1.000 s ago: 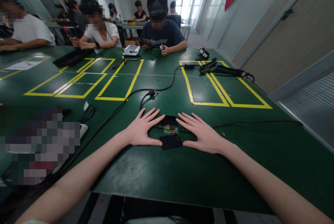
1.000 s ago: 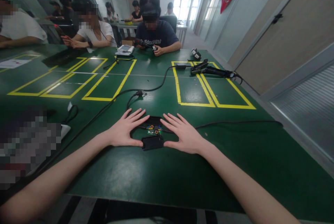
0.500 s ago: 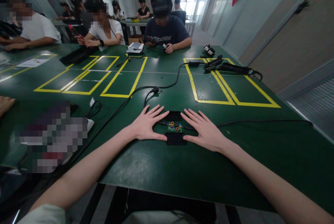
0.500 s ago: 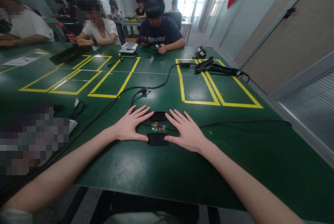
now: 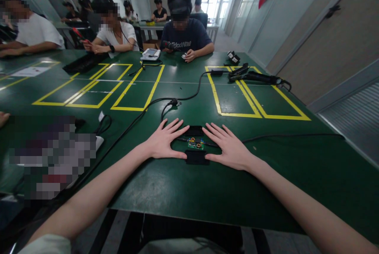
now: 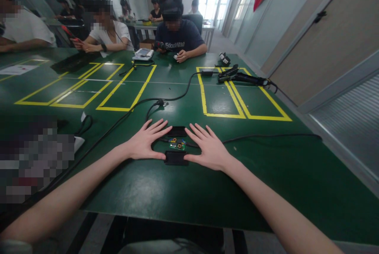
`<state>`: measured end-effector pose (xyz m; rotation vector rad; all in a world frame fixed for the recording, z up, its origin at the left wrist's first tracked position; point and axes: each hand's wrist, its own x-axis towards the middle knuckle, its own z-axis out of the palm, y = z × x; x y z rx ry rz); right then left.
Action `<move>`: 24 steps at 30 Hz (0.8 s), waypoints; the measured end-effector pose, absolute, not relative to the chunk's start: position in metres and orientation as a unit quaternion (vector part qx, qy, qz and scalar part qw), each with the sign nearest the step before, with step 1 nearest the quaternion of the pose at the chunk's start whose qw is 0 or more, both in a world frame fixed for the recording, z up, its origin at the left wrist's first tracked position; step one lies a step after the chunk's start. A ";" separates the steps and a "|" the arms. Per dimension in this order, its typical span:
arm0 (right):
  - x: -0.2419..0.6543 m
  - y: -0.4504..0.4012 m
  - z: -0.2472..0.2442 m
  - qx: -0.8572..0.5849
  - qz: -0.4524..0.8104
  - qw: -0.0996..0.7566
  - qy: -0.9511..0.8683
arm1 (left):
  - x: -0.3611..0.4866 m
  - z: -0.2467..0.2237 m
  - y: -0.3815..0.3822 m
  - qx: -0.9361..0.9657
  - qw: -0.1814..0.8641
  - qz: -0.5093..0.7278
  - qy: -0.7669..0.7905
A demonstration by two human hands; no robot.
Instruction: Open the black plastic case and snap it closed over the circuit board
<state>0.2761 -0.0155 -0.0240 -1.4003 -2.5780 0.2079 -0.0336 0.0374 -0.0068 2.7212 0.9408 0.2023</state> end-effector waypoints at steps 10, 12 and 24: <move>0.285 -0.019 -0.006 -0.382 0.134 0.281 -0.870 | -0.036 0.007 0.034 0.932 0.103 0.194 0.288; 0.283 -0.018 -0.004 -0.382 0.130 0.288 -0.868 | -0.034 0.008 0.033 0.939 0.084 0.186 0.277; 0.279 -0.020 -0.002 -0.471 0.145 0.235 -0.838 | -0.032 0.009 0.031 0.948 0.061 0.107 0.293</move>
